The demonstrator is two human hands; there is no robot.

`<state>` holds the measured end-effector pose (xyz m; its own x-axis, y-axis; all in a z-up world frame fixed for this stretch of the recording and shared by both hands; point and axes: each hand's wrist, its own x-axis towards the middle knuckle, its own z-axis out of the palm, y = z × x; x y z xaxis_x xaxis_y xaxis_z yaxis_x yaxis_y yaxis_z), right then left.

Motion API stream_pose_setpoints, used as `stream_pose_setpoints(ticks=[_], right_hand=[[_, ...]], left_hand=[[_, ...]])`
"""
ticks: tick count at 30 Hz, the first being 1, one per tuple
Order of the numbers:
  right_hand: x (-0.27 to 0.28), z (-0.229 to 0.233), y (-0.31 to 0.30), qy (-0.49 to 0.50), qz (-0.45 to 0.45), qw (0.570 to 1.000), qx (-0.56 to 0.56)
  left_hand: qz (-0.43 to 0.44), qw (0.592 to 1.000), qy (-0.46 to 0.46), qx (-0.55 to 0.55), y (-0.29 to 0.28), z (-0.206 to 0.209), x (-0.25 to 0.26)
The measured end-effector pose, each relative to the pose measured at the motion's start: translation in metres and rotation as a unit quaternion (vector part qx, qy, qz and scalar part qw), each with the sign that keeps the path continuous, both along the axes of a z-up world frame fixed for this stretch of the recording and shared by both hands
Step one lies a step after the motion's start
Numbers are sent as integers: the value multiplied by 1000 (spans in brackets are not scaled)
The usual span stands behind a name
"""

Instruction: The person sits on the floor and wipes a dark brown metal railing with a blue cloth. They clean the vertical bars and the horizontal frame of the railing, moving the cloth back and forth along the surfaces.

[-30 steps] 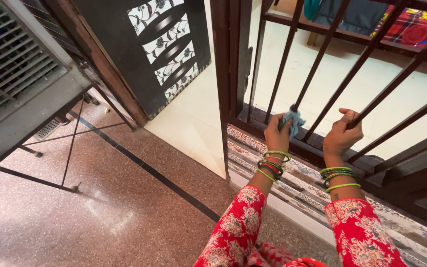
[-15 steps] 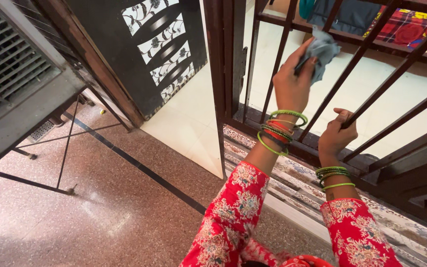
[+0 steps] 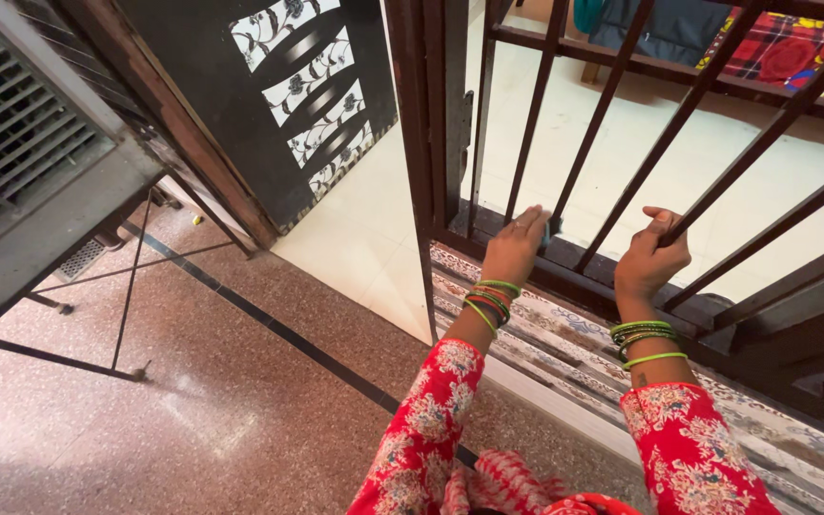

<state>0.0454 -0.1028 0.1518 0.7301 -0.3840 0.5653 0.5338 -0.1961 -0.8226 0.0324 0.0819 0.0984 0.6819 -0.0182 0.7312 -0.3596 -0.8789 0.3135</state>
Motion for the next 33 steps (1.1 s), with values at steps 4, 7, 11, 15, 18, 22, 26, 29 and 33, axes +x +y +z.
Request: stream_pose_setpoints(ticks=[4,7,11,15,18,22,26,29,33], right_hand=[[0,-2,-1,-9,4,1000,4],[1,-2,0,-6,-2,1000,-2],[3,-3,-1,-7,1,1000,4],[3,-4,0,0,-6,1000,11],[1,-2,0,-8,-8,1000,-2],[-1,0,1,0,-1,1000,0],[-1,1,0,1,4,1000,1],[0,-1,0,3,-2,1000,2],[3,-6,-2,-4,-24,1000,-19]], left_hand=[[74,994,2,83,-14,-24,0],[121,982,119,82,-24,-28,-9],[124,979,162,28,-35,-19,-25],[111,977,182,0,-46,-10,-32],[81,983,163,0,-58,-11,-38],[47,987,125,-85,-75,-13,-35],[-3,954,171,-246,-80,-12,-27],[-100,892,156,-414,-75,-3,-22],[-155,855,131,-477,-79,33,-18]])
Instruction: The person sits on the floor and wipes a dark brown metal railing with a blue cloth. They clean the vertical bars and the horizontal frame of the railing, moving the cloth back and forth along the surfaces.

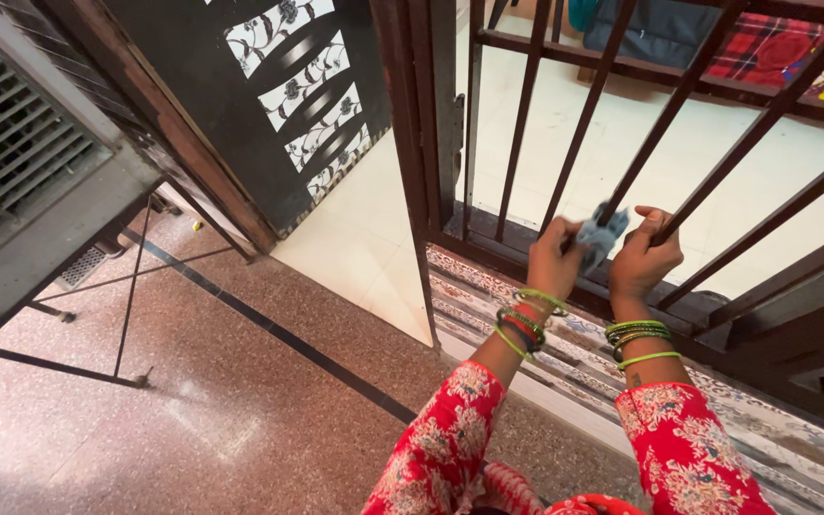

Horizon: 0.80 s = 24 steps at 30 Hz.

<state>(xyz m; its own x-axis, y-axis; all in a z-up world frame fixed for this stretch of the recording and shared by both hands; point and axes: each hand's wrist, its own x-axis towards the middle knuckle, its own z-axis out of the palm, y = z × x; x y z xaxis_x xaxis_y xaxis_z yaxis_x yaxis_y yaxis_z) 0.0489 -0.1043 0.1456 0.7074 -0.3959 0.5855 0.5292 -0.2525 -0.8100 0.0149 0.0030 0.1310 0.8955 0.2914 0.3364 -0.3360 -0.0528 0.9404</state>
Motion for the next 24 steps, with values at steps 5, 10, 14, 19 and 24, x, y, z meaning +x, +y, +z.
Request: stream_pose_setpoints(ticks=[5,10,14,19,24], right_hand=[[5,-5,-2,-16,15,1000,19],[5,-4,-2,19,38,998,42],[2,-3,-5,5,43,999,4],[-4,7,-9,39,76,996,-6],[-28,14,-21,157,52,979,-117]], left_hand=[[12,998,-49,-36,-12,73,8],[39,988,-147,-12,-20,144,20],[53,980,-186,39,-19,170,28],[52,973,-168,149,-2,127,22],[78,956,-66,275,8,49,7]])
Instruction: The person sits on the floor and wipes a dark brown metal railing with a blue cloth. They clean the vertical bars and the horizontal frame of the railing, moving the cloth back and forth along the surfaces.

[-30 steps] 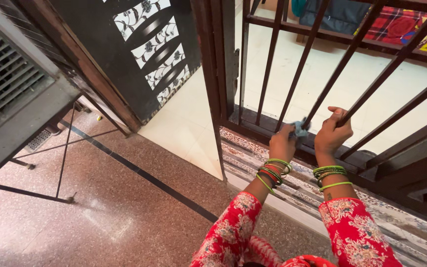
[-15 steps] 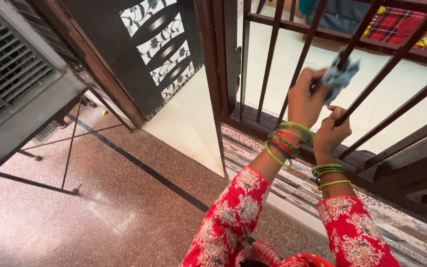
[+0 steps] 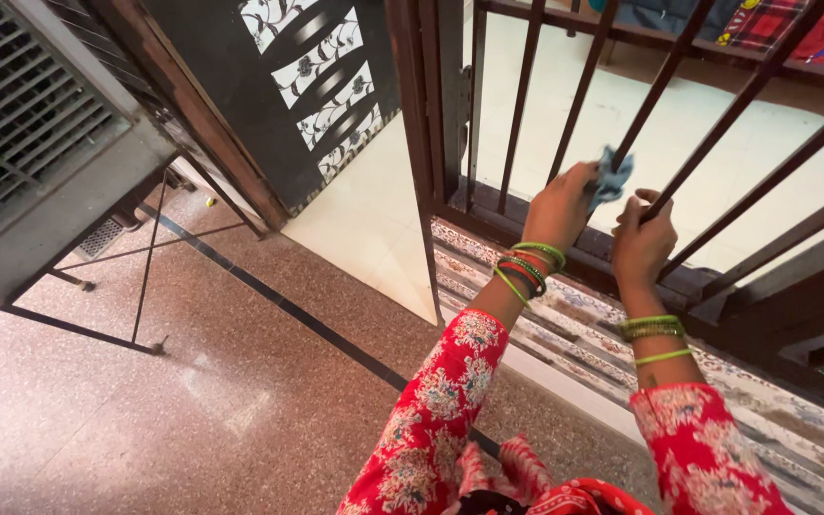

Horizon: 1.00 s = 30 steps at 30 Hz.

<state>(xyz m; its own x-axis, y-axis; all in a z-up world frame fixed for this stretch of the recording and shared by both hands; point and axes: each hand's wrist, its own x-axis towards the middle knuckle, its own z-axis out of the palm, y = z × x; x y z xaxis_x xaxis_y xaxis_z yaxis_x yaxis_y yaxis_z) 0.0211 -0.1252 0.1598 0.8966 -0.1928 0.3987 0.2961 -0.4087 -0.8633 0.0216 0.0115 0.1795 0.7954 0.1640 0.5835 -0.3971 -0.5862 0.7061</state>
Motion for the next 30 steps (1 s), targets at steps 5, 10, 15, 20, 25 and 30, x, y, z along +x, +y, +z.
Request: stream_pose_setpoints(ticks=[5,10,15,20,25,30], right_hand=[[-58,-21,-15,-162,-1,972,-173],[-81,5,-47,-298,-120,920,-225],[-52,45,-91,-301,-131,937,-118],[-27,43,-105,-244,-167,945,-143],[-8,34,-109,-310,-251,886,-235],[10,25,-109,-296,-191,922,-159]], left_hand=[[9,988,117,99,8,-72,-7],[84,977,35,191,-4,-119,-16],[121,967,15,222,-20,-129,-17],[136,960,48,242,-28,-126,-20],[152,968,35,198,-34,-126,-27],[199,971,46,125,-51,-107,-41]])
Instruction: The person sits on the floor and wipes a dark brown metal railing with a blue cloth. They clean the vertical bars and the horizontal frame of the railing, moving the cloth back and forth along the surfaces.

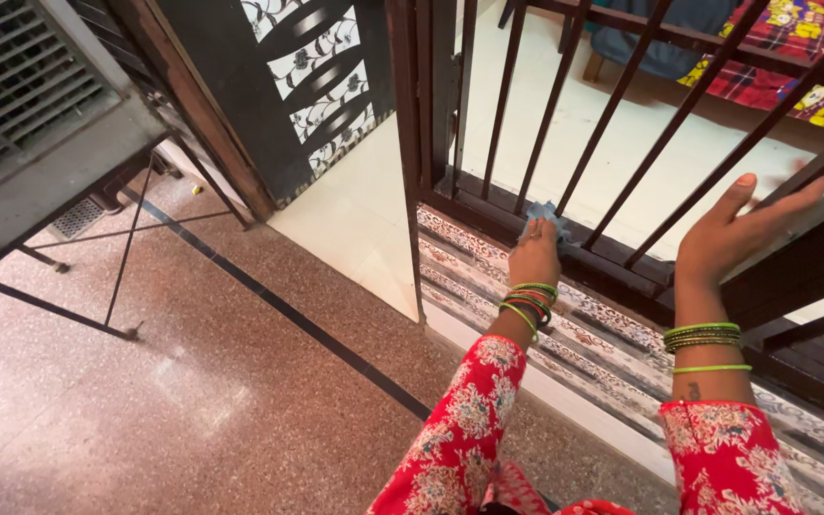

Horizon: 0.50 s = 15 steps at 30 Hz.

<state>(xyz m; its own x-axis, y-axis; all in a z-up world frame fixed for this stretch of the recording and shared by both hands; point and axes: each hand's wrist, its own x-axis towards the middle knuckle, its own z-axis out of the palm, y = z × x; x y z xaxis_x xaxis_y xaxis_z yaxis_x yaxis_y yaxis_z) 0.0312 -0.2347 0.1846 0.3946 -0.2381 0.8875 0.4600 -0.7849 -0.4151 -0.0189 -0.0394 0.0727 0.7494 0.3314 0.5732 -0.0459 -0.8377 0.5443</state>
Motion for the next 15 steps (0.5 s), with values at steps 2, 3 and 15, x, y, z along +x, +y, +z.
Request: stream_pose_setpoints(ticks=[2,3,15], right_hand=[[6,-8,-3,51,57,996,44],[6,-11,-6,59,46,997,35],[8,-9,-15,13,66,998,10]], left_hand=[[10,985,143,-94,-11,15,-3],[15,967,214,-141,-15,20,-6],[87,985,-106,-109,-41,1,-13]])
